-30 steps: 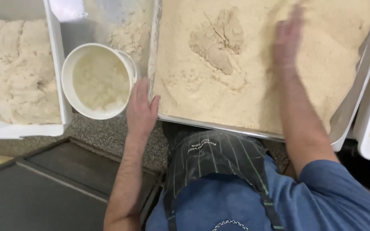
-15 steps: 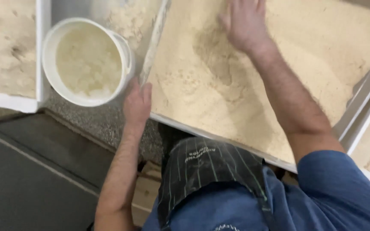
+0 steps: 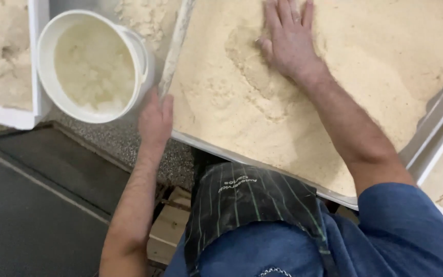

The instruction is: The person is breading chicken pieces by dipping them in a liquid wash and then thoroughly coating them with breadcrumbs in a large tray.

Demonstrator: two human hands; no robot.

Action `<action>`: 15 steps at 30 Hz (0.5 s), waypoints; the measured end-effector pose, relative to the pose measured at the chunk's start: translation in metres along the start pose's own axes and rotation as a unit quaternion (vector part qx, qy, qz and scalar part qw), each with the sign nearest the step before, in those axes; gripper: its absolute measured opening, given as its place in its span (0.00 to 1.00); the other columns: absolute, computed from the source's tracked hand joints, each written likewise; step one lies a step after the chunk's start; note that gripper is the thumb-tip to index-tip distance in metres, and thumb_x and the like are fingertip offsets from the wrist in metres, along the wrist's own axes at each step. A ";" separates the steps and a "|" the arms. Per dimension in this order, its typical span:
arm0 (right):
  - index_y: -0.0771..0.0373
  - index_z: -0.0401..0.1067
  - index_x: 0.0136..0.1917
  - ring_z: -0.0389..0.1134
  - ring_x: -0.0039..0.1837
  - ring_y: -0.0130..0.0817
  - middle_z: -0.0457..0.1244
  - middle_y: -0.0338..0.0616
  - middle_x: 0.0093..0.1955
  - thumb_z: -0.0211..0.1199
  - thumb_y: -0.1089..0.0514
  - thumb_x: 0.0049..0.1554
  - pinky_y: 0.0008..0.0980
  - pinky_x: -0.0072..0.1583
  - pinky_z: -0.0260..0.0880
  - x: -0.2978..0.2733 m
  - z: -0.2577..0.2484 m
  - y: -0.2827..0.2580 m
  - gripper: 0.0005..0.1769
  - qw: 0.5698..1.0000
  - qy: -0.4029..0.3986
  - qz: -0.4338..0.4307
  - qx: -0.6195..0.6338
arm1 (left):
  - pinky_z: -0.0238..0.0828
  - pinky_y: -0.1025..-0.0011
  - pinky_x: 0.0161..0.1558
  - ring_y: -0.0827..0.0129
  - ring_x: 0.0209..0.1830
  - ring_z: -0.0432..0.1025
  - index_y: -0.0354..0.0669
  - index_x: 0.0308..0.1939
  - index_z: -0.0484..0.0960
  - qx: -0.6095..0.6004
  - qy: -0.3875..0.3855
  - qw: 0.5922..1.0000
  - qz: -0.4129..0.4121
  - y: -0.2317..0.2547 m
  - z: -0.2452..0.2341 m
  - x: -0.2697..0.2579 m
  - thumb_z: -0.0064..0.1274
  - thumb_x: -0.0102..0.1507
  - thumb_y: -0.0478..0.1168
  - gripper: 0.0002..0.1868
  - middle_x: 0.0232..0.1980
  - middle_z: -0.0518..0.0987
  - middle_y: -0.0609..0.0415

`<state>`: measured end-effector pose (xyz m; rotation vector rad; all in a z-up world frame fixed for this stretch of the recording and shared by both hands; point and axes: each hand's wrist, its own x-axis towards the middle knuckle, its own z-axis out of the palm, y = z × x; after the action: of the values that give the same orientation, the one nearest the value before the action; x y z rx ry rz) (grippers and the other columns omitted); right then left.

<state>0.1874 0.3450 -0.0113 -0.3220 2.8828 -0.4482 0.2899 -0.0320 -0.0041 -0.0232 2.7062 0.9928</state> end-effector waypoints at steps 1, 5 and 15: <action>0.72 0.41 0.92 0.33 0.92 0.63 0.38 0.67 0.94 0.61 0.48 0.74 0.81 0.82 0.26 -0.012 -0.017 0.001 0.48 1.000 0.000 0.008 0.000 | 0.81 0.50 0.60 0.47 0.57 0.81 0.33 0.72 0.74 0.000 -0.006 1.000 0.005 -0.006 0.003 0.008 0.34 0.82 0.53 0.28 0.57 0.86 0.39; 0.74 0.44 0.91 0.34 0.92 0.70 0.42 0.75 0.93 0.65 0.55 0.68 0.74 0.82 0.18 -0.048 -0.004 0.012 0.50 0.991 0.097 0.015 0.090 | 0.77 0.47 0.48 0.44 0.47 0.81 0.36 0.67 0.76 0.023 0.037 0.999 0.005 -0.022 0.010 -0.003 0.36 0.81 0.54 0.26 0.51 0.85 0.40; 0.79 0.55 0.91 0.38 0.90 0.77 0.39 0.78 0.91 0.71 0.47 0.68 0.87 0.80 0.29 -0.026 0.030 0.011 0.52 0.997 0.064 -0.014 -0.035 | 0.72 0.39 0.50 0.29 0.50 0.80 0.36 0.71 0.72 0.019 0.017 1.000 -0.003 -0.020 0.007 0.006 0.37 0.79 0.55 0.28 0.54 0.86 0.33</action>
<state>0.2174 0.3532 -0.0387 -0.3593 3.0273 -0.3855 0.2877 -0.0425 -0.0240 -0.0411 2.7537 0.9476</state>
